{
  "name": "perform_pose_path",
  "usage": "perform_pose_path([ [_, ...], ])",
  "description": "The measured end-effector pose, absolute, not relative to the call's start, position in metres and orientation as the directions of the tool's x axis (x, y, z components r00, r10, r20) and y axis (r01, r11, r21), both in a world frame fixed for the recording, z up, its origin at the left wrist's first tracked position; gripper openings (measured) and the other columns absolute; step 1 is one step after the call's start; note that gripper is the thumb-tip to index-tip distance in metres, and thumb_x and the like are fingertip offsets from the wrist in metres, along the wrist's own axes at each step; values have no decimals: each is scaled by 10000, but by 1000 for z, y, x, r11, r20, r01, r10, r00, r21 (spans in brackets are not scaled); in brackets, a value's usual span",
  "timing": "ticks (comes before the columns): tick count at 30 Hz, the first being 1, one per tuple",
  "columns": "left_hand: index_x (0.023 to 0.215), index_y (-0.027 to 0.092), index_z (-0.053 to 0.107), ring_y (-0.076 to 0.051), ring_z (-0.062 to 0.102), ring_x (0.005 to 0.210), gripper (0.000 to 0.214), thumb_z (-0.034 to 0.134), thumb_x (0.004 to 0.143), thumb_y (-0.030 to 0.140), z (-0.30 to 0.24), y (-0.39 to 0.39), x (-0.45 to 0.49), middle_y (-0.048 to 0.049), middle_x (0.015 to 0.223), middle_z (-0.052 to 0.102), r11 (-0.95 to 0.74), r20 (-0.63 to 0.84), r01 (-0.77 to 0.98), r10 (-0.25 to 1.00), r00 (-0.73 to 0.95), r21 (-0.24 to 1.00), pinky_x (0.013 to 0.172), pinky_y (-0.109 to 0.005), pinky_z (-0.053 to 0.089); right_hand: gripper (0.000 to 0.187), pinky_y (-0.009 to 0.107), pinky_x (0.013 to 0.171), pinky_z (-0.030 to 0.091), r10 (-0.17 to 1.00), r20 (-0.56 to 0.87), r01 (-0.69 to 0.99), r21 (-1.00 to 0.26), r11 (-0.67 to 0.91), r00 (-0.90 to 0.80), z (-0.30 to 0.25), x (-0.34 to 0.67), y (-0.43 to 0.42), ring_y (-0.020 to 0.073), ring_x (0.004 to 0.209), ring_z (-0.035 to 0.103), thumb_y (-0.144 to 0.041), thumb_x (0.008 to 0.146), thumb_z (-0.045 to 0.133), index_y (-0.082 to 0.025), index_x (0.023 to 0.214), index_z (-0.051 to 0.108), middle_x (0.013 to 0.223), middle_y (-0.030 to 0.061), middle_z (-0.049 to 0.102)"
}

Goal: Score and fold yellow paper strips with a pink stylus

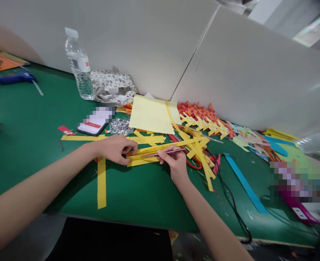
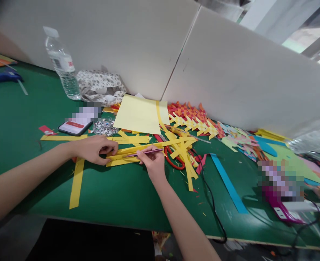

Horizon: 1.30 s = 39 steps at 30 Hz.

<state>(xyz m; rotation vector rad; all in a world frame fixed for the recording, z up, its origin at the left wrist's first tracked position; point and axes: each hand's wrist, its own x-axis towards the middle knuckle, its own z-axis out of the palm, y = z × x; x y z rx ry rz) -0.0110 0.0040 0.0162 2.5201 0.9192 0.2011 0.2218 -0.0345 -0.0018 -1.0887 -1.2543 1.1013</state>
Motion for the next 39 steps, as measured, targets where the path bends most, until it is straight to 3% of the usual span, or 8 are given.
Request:
perform_pose_path([
  [6, 760, 214, 507, -78, 402, 476, 121, 571, 661, 240, 17, 3, -11, 81, 549, 427, -681, -6, 570, 639, 769, 459, 525, -231, 247, 236, 260, 478, 510, 987, 107, 77, -990, 117, -118, 1, 218, -39, 148, 516, 611, -333, 617, 788, -186, 650, 606, 585, -1, 661],
  [12, 761, 211, 509, -80, 405, 476, 121, 565, 660, 246, 18, 4, -11, 75, 557, 437, -680, -6, 567, 638, 770, 466, 512, -228, 240, 236, 264, 456, 502, 989, 141, 52, -988, 144, -49, 4, 216, -39, 141, 488, 594, -346, 635, 776, -194, 632, 596, 561, -10, 635],
  [18, 774, 212, 522, -87, 413, 483, 128, 560, 656, 246, 18, 4, -11, 75, 547, 442, -680, -3, 573, 643, 766, 458, 525, -228, 248, 244, 259, 476, 517, 988, 81, 17, -996, 84, -134, -1, 201, -39, 125, 478, 588, -355, 643, 771, -193, 668, 590, 597, -3, 656],
  [39, 799, 219, 508, -90, 442, 504, 172, 548, 632, 203, 18, 3, -14, 72, 579, 487, -692, -30, 557, 615, 788, 460, 564, -241, 270, 237, 260, 482, 523, 985, 71, 59, -995, 81, -157, -5, 201, -40, 141, 525, 605, -359, 652, 759, -201, 672, 584, 617, 5, 660],
])
